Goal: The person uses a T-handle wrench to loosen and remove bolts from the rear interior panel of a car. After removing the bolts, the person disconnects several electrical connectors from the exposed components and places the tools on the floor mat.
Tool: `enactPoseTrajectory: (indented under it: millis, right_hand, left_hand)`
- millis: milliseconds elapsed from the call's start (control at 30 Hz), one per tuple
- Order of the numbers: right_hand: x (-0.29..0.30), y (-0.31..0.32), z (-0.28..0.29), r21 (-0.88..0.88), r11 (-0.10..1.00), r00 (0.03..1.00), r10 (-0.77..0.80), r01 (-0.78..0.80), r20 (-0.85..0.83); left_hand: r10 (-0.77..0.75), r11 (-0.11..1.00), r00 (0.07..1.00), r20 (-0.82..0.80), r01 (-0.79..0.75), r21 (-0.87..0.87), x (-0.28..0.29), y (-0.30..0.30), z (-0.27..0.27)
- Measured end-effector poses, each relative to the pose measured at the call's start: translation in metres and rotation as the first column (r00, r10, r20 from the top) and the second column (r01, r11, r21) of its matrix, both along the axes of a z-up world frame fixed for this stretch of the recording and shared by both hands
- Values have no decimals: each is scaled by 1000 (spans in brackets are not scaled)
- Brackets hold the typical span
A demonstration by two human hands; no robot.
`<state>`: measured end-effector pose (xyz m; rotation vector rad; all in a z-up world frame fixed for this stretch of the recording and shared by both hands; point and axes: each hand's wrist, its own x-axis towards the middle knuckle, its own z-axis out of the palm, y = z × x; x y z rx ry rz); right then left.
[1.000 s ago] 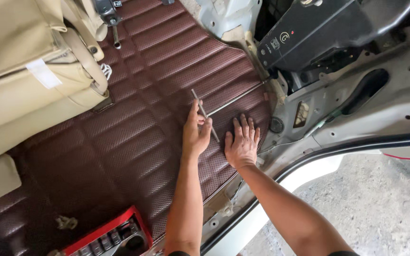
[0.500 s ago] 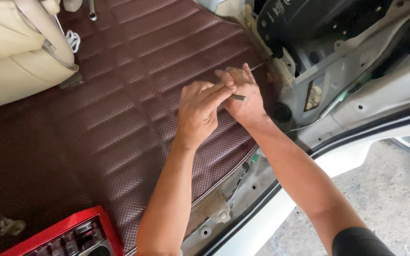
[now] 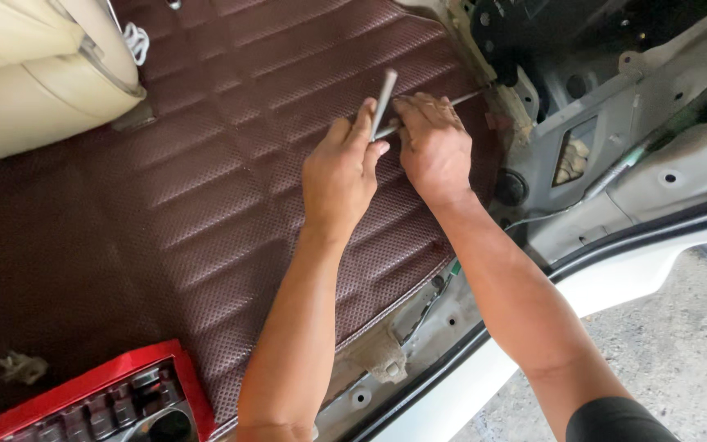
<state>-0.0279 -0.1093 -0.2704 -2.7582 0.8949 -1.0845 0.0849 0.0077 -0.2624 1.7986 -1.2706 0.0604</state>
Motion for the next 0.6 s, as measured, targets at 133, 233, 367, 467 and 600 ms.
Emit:
enactPoseTrajectory:
  millis: [133,233,367,467,600]
  right_hand:
    - [0,-4,2,-24,999,999,-25,26,19]
    - [0,-3,3,-12,1000,1000,-2,2,22]
    - [1,-1,5,21,1000,999,-19,18,47]
    - [3,1,7,21,1000,998,-11,10,63]
    - [7,-1,9,22,1000,998,-2,1,64]
  left_hand:
    - [48,995,996,80,-40,-93,-5,-2,3]
    - [57,998,974,-218,-57,9,-2,-1,10]
    - [6,928,498,-867,321,191,14,3,17]
    - [112,837,65,-992,531,129,14,-2,14]
    - [110,926,-213,-971,376,22,-6,-16,-6]
